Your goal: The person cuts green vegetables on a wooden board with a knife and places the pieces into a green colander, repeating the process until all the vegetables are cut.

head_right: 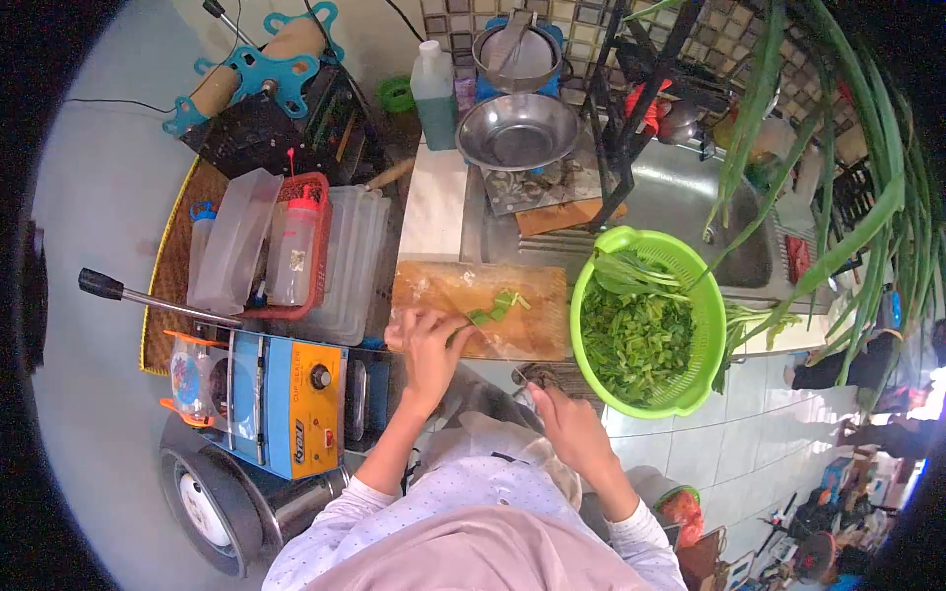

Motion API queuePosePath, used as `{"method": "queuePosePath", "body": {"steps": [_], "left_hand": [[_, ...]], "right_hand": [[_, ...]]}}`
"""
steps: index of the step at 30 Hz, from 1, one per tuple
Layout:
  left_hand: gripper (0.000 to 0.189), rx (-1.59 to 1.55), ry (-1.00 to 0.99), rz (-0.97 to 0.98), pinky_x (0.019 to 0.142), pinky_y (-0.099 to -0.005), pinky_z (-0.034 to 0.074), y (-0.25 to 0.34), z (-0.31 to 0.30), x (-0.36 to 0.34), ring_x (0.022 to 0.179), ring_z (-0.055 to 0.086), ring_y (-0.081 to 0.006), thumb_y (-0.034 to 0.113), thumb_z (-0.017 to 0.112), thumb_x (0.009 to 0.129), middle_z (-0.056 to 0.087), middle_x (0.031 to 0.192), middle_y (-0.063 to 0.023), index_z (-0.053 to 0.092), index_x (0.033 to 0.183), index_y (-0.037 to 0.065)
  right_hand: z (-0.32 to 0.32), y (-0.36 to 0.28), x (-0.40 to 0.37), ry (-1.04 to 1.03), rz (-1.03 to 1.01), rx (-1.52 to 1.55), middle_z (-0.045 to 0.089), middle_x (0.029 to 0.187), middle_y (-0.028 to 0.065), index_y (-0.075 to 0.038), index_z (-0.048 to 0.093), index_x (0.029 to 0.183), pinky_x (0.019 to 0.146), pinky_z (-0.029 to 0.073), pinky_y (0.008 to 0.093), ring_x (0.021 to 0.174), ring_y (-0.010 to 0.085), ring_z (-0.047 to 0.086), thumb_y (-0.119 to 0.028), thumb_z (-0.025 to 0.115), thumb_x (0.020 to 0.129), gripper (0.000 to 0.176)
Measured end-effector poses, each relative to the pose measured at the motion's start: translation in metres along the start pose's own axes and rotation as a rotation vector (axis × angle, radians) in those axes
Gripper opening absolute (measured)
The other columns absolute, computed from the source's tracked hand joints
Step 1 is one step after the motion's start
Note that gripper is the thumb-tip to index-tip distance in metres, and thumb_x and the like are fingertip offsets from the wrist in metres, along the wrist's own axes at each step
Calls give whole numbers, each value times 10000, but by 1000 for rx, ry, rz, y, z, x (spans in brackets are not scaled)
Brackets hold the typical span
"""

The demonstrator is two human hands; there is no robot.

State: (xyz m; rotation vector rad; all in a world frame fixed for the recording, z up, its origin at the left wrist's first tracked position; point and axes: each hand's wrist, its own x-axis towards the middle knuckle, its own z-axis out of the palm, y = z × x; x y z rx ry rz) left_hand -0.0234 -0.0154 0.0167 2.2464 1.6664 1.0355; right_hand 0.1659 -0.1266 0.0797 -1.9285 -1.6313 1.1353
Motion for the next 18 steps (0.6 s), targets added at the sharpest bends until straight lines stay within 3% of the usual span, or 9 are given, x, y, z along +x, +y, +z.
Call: {"method": "queuePosePath", "body": {"steps": [2, 4, 9, 11, 12, 14, 18], "left_hand": [[121, -78, -17, 45, 797, -398, 397, -4, 2, -1, 912, 486, -291, 118, 755, 687, 611, 802, -50, 712, 796, 85], [111, -86, -23, 34, 802, -399, 397, 0, -2, 2, 914, 488, -291, 105, 748, 691, 609, 799, -54, 709, 792, 81], [94, -98, -72, 17, 814, -390, 406, 0, -2, 0, 926, 492, -299, 70, 727, 696, 604, 797, -63, 702, 787, 67], [106, -61, -63, 57, 749, -407, 438, 0, -4, -1, 929, 496, -303, 90, 706, 716, 589, 819, -67, 704, 821, 75], [106, -59, -62, 60, 749, -407, 438, 0, -4, -3, 929, 496, -303, 90, 706, 716, 589, 819, -67, 704, 821, 75], [115, 10, -26, 15, 790, -457, 323, 1, -1, -8, 930, 497, -247, 131, 725, 710, 598, 847, -32, 714, 824, 124], [124, 78, -32, 36, 781, -458, 278, -4, -4, -13, 919, 497, -223, 157, 718, 733, 595, 870, -18, 722, 857, 155]], "right_hand": [[0, -1, 0, -6, 7, -10, 606, 761, 268, 0, 570, 936, 652, 445, 546, 740, 484, 574, -354, 390, 990, 401], [5, 4, 2, -7, 34, -109, 636, 766, 213, -43, 623, 1084, 634, 464, 482, 718, 435, 599, -356, 387, 991, 403], [18, -8, 21, -5, 62, -234, 617, 747, 255, -34, 612, 1025, 623, 451, 523, 717, 464, 582, -350, 395, 989, 385], [23, -5, 29, 7, 49, -235, 612, 746, 265, -30, 608, 1009, 622, 447, 531, 718, 470, 579, -339, 398, 989, 374], [26, -1, 32, 54, -38, -196, 605, 711, 271, -27, 599, 991, 605, 456, 544, 685, 474, 582, -339, 394, 989, 373], [28, 5, 35, 106, -124, -154, 598, 676, 277, -25, 590, 972, 589, 466, 556, 651, 478, 585, -339, 390, 989, 373], [17, 8, 30, 77, -153, -54, 597, 709, 275, -13, 599, 984, 625, 454, 547, 691, 473, 581, -333, 380, 994, 388]]}}
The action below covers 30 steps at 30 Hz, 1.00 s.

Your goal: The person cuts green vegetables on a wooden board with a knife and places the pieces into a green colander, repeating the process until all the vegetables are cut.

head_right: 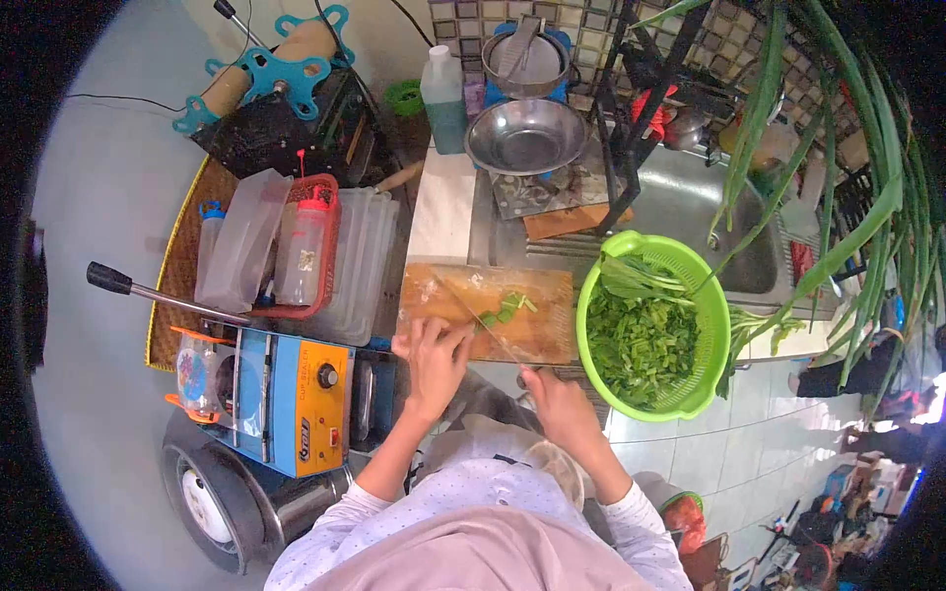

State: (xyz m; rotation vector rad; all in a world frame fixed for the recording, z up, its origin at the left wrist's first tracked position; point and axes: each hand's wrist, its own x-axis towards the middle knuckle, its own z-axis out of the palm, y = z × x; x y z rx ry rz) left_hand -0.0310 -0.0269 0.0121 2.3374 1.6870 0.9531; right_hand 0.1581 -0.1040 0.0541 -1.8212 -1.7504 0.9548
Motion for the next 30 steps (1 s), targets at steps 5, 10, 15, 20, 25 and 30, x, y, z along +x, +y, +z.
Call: {"method": "queuePosePath", "body": {"steps": [5, 10, 15, 20, 25, 30], "left_hand": [[133, -135, -8, -96, 817, -435, 331, -4, 3, -1, 913, 505, -270, 170, 720, 747, 591, 779, -69, 722, 856, 93], [120, -88, 8, -66, 806, -430, 332, 3, 0, 7, 899, 513, -262, 164, 728, 735, 604, 756, -59, 714, 824, 85], [97, -210, -7, -29, 780, -419, 387, -3, 17, 12, 904, 513, -271, 128, 727, 721, 612, 764, -69, 709, 807, 87], [106, -165, 7, -6, 780, -395, 410, -1, 13, 13, 889, 502, -302, 89, 741, 694, 625, 772, -82, 710, 795, 72], [75, -170, 32, -21, 747, -398, 417, 2, 10, 13, 887, 491, -297, 112, 731, 707, 566, 778, -66, 691, 765, 84], [99, -177, 16, -52, 781, -405, 408, 4, 8, 10, 908, 490, -307, 80, 736, 698, 574, 767, -68, 708, 793, 79]], "right_hand": [[-15, -1, -14, -21, 115, 27, 603, 761, 268, -5, 604, 978, 659, 442, 531, 735, 473, 574, -336, 388, 992, 396], [-16, -9, -21, -2, 153, 91, 604, 752, 257, -2, 603, 990, 647, 438, 526, 728, 471, 573, -333, 402, 988, 387], [-19, -15, -25, -18, 124, 73, 607, 750, 255, 10, 592, 940, 653, 441, 528, 730, 467, 579, -326, 412, 985, 384], [-20, -13, -26, -65, 198, 44, 607, 757, 267, 12, 588, 932, 648, 444, 538, 733, 472, 580, -323, 413, 985, 382], [-18, -7, -30, -41, 115, 37, 605, 725, 272, 9, 575, 927, 624, 449, 559, 699, 491, 573, -352, 418, 981, 397], [-8, -14, -26, -64, 179, -166, 602, 684, 273, -2, 564, 905, 579, 458, 566, 660, 485, 584, -366, 409, 982, 404]]}}
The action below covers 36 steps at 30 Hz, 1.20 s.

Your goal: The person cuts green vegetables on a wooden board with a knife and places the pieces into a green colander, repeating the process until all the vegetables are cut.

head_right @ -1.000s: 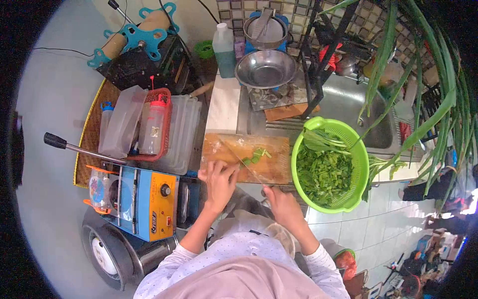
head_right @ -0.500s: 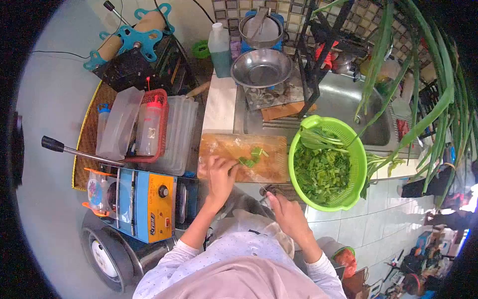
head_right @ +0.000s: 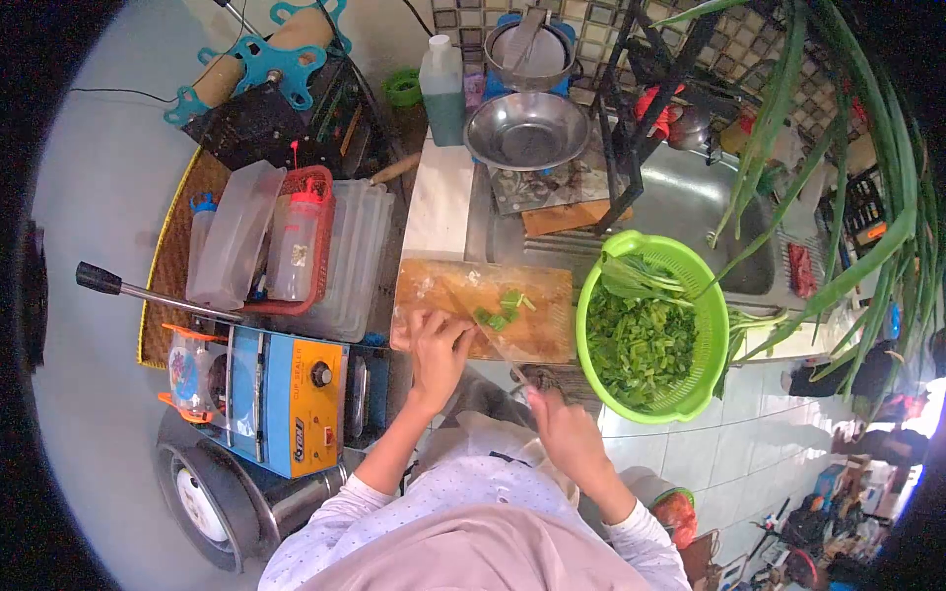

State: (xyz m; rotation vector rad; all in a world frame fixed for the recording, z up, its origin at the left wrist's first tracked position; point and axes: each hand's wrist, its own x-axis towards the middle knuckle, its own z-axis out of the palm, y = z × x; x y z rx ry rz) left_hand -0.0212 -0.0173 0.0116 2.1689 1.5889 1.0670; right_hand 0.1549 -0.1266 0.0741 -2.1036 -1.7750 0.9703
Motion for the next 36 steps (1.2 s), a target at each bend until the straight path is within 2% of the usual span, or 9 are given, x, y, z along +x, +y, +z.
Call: {"method": "queuePosePath", "body": {"steps": [5, 9, 15, 18, 20, 22, 23, 25, 36], "left_hand": [[105, 35, -40, 5, 789, -413, 412, 2, -1, -1, 937, 482, -310, 64, 714, 711, 563, 822, -67, 705, 815, 80], [138, 93, -22, 67, 790, -418, 417, 3, -3, -8, 947, 476, -314, 65, 699, 719, 548, 855, -78, 702, 856, 81], [173, 163, -87, 79, 793, -468, 299, -6, -3, -14, 970, 476, -276, 104, 680, 751, 542, 856, -44, 698, 921, 129], [173, 148, -53, 64, 802, -416, 394, -2, -9, -9, 949, 482, -289, 73, 679, 738, 558, 856, -78, 689, 910, 77], [145, 125, -7, 67, 808, -423, 386, -4, -10, -7, 956, 486, -285, 85, 690, 735, 570, 834, -71, 692, 881, 82], [121, 130, -12, 52, 819, -419, 383, -2, -12, -7, 959, 488, -286, 92, 694, 736, 573, 832, -67, 691, 857, 82], [98, 136, -16, 38, 830, -415, 379, -1, -12, -8, 963, 490, -287, 98, 698, 737, 577, 830, -63, 691, 833, 81], [82, 121, -25, 41, 833, -424, 362, -4, -11, -8, 964, 491, -286, 106, 700, 737, 579, 836, -56, 691, 816, 85], [40, 82, -11, 46, 824, -465, 284, -12, -4, -13, 972, 497, -271, 125, 694, 742, 578, 853, -24, 687, 777, 107]], "right_hand": [[12, -1, 19, 65, -64, -48, 600, 662, 273, -12, 554, 878, 530, 457, 561, 615, 472, 589, -373, 397, 985, 408], [15, 11, 28, 70, -96, 67, 597, 677, 278, -5, 568, 887, 588, 457, 558, 670, 481, 587, -378, 392, 987, 424], [-2, 11, 14, 55, -103, 165, 595, 699, 285, -2, 581, 900, 624, 442, 557, 700, 487, 577, -371, 396, 987, 422], [-9, 6, 3, 55, -50, 148, 594, 703, 287, -5, 578, 900, 610, 435, 563, 691, 490, 571, -368, 403, 984, 411], [-11, 3, -1, 53, -3, 113, 593, 704, 288, -8, 575, 898, 606, 431, 566, 689, 492, 567, -369, 407, 983, 407], [-11, 3, -4, -18, 73, 86, 623, 780, 240, -15, 612, 941, 654, 460, 481, 764, 435, 595, -344, 411, 988, 389], [-8, 5, -6, -17, 77, 86, 623, 780, 240, -15, 612, 941, 654, 460, 481, 764, 435, 595, -344, 411, 988, 389], [1, 8, -8, 32, -19, 169, 586, 697, 296, -14, 562, 885, 608, 433, 570, 696, 499, 565, -387, 412, 980, 413], [2, -3, -6, -97, 2, 78, 610, 745, 254, -4, 565, 949, 646, 445, 531, 734, 469, 579, -381, 357, 1000, 434]]}}
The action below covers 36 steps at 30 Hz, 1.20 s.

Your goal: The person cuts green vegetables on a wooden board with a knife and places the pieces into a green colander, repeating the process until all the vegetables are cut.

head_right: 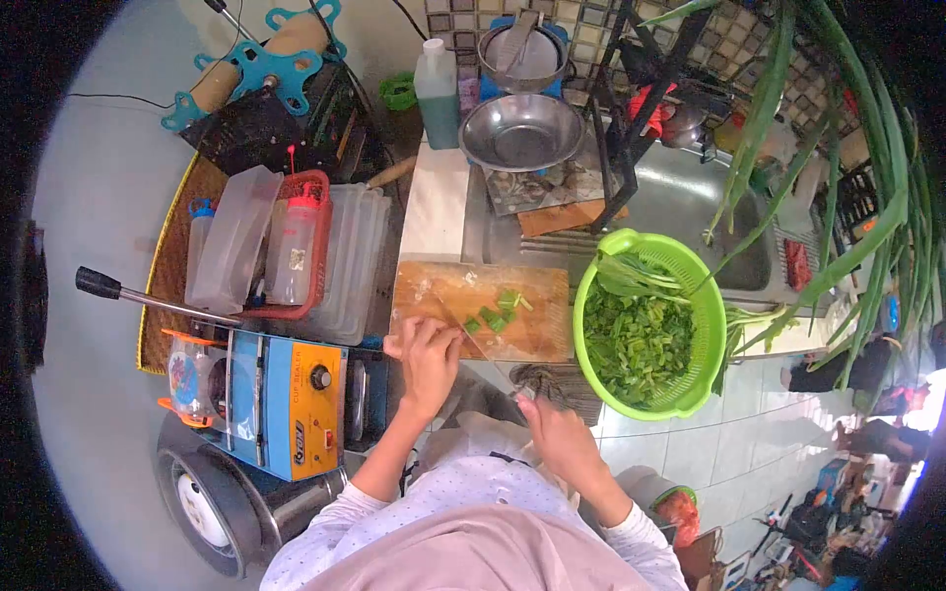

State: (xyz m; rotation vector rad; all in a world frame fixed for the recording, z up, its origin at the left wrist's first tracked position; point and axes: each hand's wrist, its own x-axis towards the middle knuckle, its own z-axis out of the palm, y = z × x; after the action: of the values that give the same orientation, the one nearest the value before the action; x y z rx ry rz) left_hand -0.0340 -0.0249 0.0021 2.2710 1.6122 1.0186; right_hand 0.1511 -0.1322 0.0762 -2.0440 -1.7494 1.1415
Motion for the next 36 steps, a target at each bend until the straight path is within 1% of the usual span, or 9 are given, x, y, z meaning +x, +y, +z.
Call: {"method": "queuePosePath", "body": {"steps": [9, 11, 17, 23, 26, 32, 34, 35, 36], "left_hand": [[70, -34, -3, 25, 815, -462, 266, -3, 6, -5, 956, 503, -269, 106, 689, 735, 567, 835, -38, 691, 804, 90], [132, -27, 56, 30, 797, -438, 268, 5, 1, -5, 948, 504, -267, 94, 678, 739, 564, 831, -46, 707, 868, 97], [201, 143, -24, 2, 782, -414, 287, 10, -16, -10, 957, 506, -263, 84, 653, 780, 599, 885, -33, 711, 970, 112], [133, -6, 41, -67, 797, -395, 376, 6, -16, -5, 895, 526, -270, 109, 690, 762, 643, 827, -44, 714, 893, 99], [101, 8, 65, -44, 789, -382, 422, 6, -18, -3, 863, 531, -284, 113, 714, 741, 651, 806, -62, 710, 838, 84], [83, -34, 58, -47, 793, -392, 418, 2, -13, -5, 893, 519, -297, 93, 721, 726, 650, 814, -67, 706, 805, 71], [80, -29, 61, -52, 795, -392, 417, 2, -12, -4, 898, 518, -298, 89, 722, 722, 647, 812, -64, 705, 799, 74], [78, -23, 64, -57, 796, -393, 416, 2, -12, -5, 903, 516, -299, 85, 723, 718, 643, 809, -61, 703, 794, 78], [78, -23, 63, -60, 796, -393, 416, 4, -14, -4, 903, 516, -299, 85, 723, 718, 643, 809, -61, 703, 794, 78]], "right_hand": [[14, -1, 28, 52, -72, -44, 599, 741, 298, 4, 550, 927, 616, 452, 576, 697, 494, 575, -381, 352, 996, 438], [15, 1, 31, 89, -105, -29, 603, 758, 295, 6, 548, 924, 619, 451, 575, 703, 493, 574, -385, 355, 994, 442], [-3, 14, 27, 13, -84, 209, 611, 813, 273, 28, 571, 888, 678, 430, 546, 756, 487, 567, -350, 367, 993, 443], [-17, 1, 8, 77, -16, 180, 604, 811, 274, 19, 601, 926, 675, 424, 532, 761, 479, 567, -331, 390, 989, 412], [-14, 0, 5, 102, -88, 194, 598, 772, 273, 2, 601, 924, 658, 427, 529, 744, 481, 567, -345, 389, 990, 413], [2, 10, 4, 53, -95, 164, 586, 714, 276, -2, 584, 896, 635, 432, 539, 706, 491, 558, -354, 410, 985, 403], [3, 12, 5, -55, -24, 82, 620, 810, 194, -20, 605, 1117, 677, 462, 430, 759, 407, 588, -313, 378, 1004, 388], [4, 12, 5, -58, -24, 81, 620, 810, 194, -20, 605, 1117, 677, 462, 430, 759, 407, 588, -313, 378, 1004, 388], [5, 10, 4, -8, -61, 120, 604, 767, 239, -7, 588, 985, 655, 448, 491, 734, 450, 575, -343, 391, 995, 389]]}}
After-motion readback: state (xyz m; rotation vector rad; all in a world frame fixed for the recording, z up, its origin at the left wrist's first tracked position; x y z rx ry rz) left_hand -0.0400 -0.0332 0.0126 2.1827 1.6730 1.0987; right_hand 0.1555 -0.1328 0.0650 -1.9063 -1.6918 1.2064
